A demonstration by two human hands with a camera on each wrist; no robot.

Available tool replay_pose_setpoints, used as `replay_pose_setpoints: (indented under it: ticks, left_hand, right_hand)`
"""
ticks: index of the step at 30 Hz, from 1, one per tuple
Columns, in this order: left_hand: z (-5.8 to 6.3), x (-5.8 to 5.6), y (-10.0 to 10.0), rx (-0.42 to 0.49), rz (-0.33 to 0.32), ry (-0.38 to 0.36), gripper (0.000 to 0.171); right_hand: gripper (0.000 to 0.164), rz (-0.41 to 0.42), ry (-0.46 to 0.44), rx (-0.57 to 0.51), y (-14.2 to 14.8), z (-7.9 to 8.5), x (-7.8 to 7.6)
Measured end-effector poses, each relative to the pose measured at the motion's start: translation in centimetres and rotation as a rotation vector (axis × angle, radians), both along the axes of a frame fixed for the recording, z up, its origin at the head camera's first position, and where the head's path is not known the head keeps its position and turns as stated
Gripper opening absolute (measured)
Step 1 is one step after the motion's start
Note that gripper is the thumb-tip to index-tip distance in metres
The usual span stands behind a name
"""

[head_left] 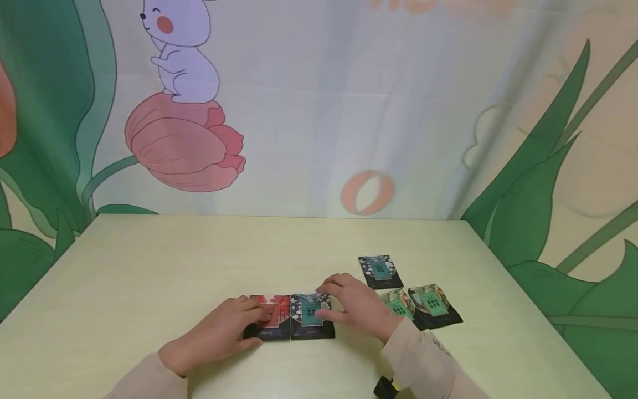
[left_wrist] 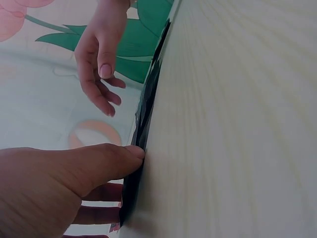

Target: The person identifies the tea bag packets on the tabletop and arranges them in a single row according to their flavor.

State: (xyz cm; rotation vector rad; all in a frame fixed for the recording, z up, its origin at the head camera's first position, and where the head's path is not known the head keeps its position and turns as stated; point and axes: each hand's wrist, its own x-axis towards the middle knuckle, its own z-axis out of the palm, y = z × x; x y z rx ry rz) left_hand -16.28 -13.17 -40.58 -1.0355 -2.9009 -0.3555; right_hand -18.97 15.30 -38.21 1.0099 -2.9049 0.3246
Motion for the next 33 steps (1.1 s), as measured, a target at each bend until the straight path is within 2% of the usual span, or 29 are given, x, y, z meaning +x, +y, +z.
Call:
replay_pose_setpoints:
  ticks: [6,11,15,22,33]
  left_hand:
    - [-0.3,0.0,-0.1,0.011,-0.009,0.049,0.04]
    - [-0.4,0.0,-0.1,0.01,-0.005,0.054,0.044]
    - [-0.3,-0.2,0.0,0.019,0.001,0.021,0.043]
    - [-0.2,-0.3,0.1,0.031,0.014,-0.02,0.041]
    - [-0.2,0.0,0.0,0.033,0.03,-0.049,0.041]
  right_hand:
    - [0.043,-0.068,-0.003,-0.012,1.7,0.4,-1.6]
    - [0.042,-0.11,0.027,-0.008,3.9,0.5,-2.8]
    - [0.045,-0.169,0.028,0.007,6.1,0.3,-3.6]
    - [0.048,-0.262,-0.043,0.009,9.2,0.3,-4.6]
    - [0.048,-0.281,-0.064,0.044,11.0,-0.3,-5.6]
